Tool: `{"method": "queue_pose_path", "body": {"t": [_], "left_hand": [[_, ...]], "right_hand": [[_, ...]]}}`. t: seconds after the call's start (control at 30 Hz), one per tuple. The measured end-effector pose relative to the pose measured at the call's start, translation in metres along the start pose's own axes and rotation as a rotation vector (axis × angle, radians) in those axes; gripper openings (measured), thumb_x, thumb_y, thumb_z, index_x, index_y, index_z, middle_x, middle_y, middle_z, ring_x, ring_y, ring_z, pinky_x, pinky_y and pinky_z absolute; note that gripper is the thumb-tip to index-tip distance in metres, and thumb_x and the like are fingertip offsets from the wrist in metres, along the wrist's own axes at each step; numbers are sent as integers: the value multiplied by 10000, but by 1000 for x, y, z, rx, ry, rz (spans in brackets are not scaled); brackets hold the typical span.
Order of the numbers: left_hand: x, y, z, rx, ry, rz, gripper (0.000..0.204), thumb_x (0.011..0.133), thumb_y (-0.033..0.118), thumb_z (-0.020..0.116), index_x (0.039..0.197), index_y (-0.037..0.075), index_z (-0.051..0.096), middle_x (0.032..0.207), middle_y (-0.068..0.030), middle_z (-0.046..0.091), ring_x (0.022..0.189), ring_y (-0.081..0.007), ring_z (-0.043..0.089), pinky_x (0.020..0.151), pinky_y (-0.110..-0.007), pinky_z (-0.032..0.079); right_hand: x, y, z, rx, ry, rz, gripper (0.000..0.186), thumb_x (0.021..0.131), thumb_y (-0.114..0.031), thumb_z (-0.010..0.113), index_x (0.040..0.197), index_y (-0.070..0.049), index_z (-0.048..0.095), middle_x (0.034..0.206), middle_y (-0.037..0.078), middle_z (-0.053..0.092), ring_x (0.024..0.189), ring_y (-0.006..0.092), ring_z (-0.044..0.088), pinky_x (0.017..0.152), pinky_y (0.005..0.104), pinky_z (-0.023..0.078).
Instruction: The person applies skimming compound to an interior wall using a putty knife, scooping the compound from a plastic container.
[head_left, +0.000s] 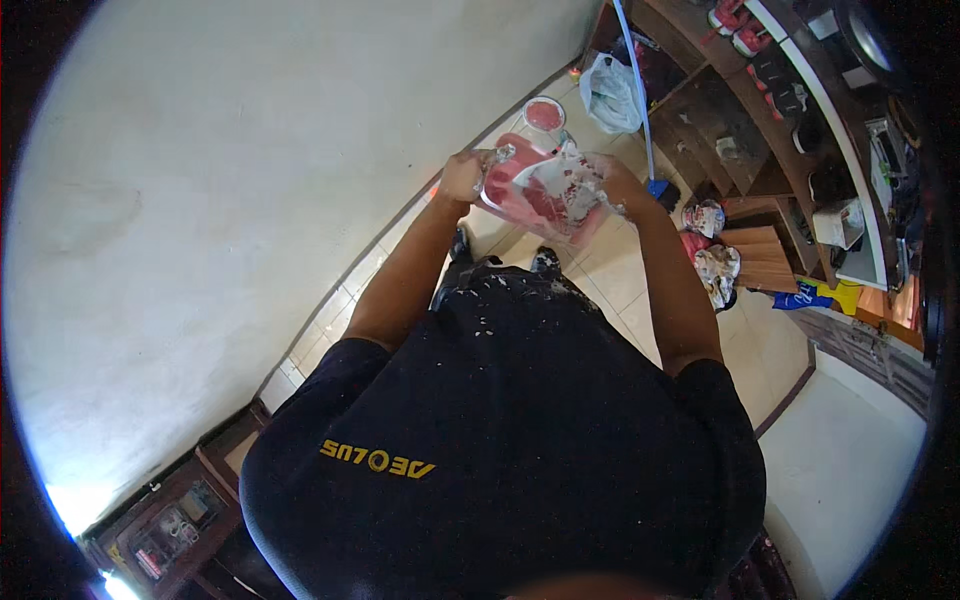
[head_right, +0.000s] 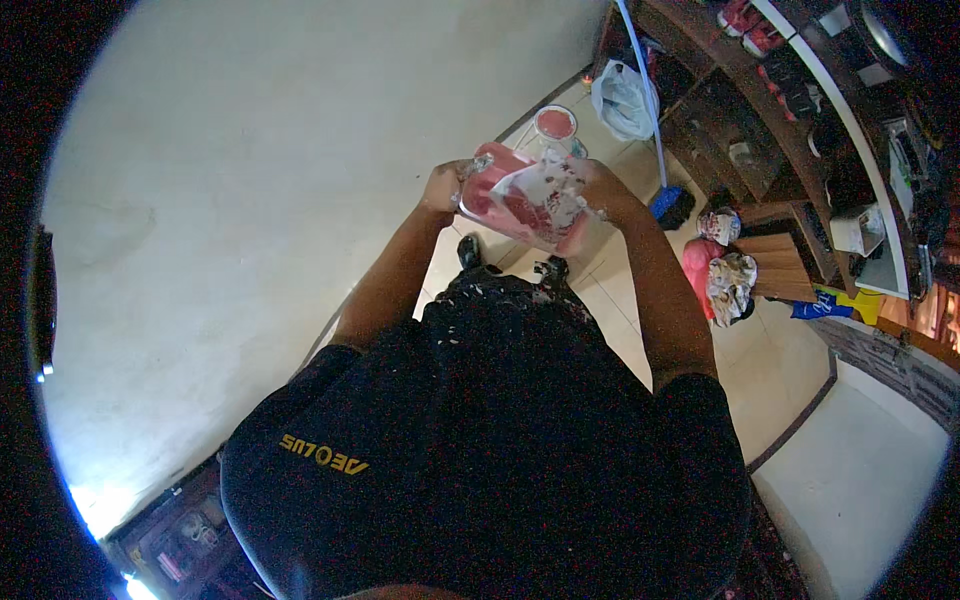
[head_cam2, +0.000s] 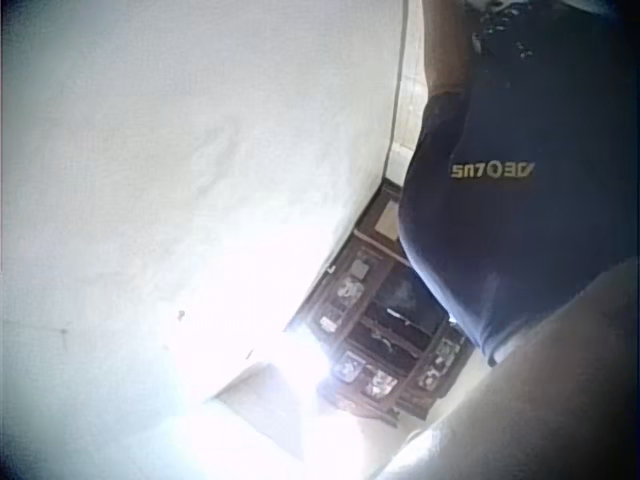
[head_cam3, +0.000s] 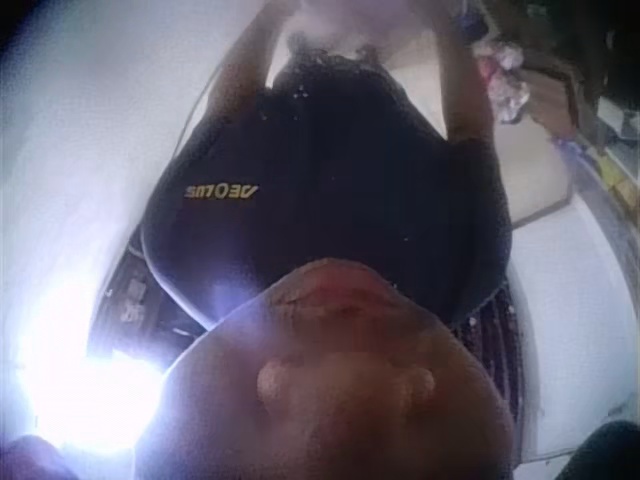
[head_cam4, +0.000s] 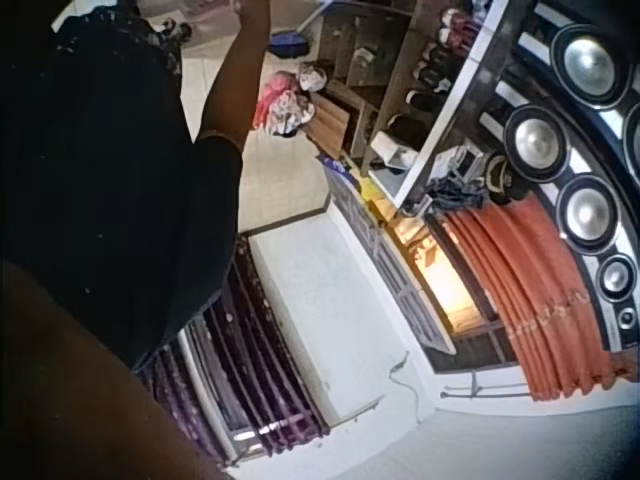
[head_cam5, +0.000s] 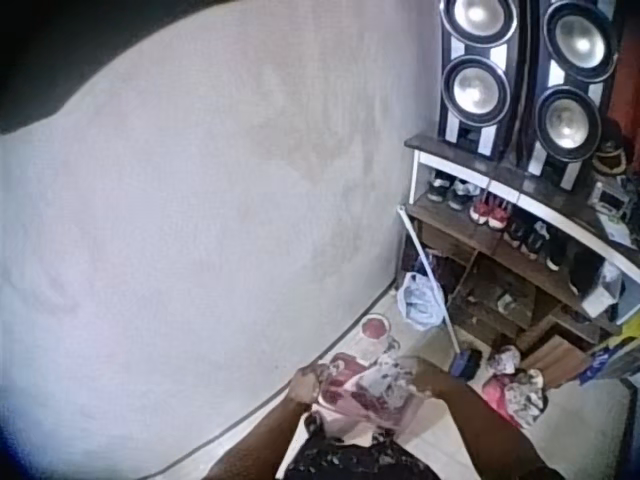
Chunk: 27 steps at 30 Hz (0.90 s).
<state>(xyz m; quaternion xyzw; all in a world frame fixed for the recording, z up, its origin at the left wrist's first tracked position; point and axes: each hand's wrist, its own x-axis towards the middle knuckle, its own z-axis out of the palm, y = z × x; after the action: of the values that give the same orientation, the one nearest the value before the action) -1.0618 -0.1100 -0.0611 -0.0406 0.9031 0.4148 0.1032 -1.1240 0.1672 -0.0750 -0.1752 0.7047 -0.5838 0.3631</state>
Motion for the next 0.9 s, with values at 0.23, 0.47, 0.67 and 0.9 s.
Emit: {"method": "queue_pose_path", "body": {"t": [0.23, 0.47, 0.67, 0.9], "left_hand": [[8, 12, -7, -711, 15, -345, 288, 896, 178, 561, 1093, -26, 617, 918, -124, 669, 766, -195, 662, 647, -309, 562], [-1, 71, -36, -796, 89, -280, 286, 896, 155, 574, 1111, -30, 612, 927, -114, 666, 792, -188, 660, 650, -315, 562], [-23, 93, -50, -690, 191, -231, 334, 844, 147, 683, 1111, -41, 614, 879, -101, 680, 728, -140, 647, 609, -272, 535], [-29, 108, -73, -613, 171, -231, 499, 793, 161, 754, 1200, -38, 546, 879, -132, 686, 753, -152, 653, 631, -272, 537]], "right_hand": [[-6, 19, -28, 694, 206, 70, 496, 909, -116, 570, 1375, -39, 421, 1238, 49, 568, 1085, 166, 566, 919, 321, 474], [-54, -9, -17, 886, 358, -174, 470, 913, -136, 558, 1344, -5, 426, 1244, 68, 545, 1133, 202, 527, 993, 364, 411], [-81, -4, 20, 1022, 428, -158, 367, 941, -103, 523, 1299, -46, 463, 1232, 74, 564, 1151, 215, 542, 981, 394, 440], [-113, -2, 34, 792, 292, 66, 125, 943, -228, 526, 964, -107, 545, 765, -26, 517, 579, 77, 433, 506, 235, 366]]}}
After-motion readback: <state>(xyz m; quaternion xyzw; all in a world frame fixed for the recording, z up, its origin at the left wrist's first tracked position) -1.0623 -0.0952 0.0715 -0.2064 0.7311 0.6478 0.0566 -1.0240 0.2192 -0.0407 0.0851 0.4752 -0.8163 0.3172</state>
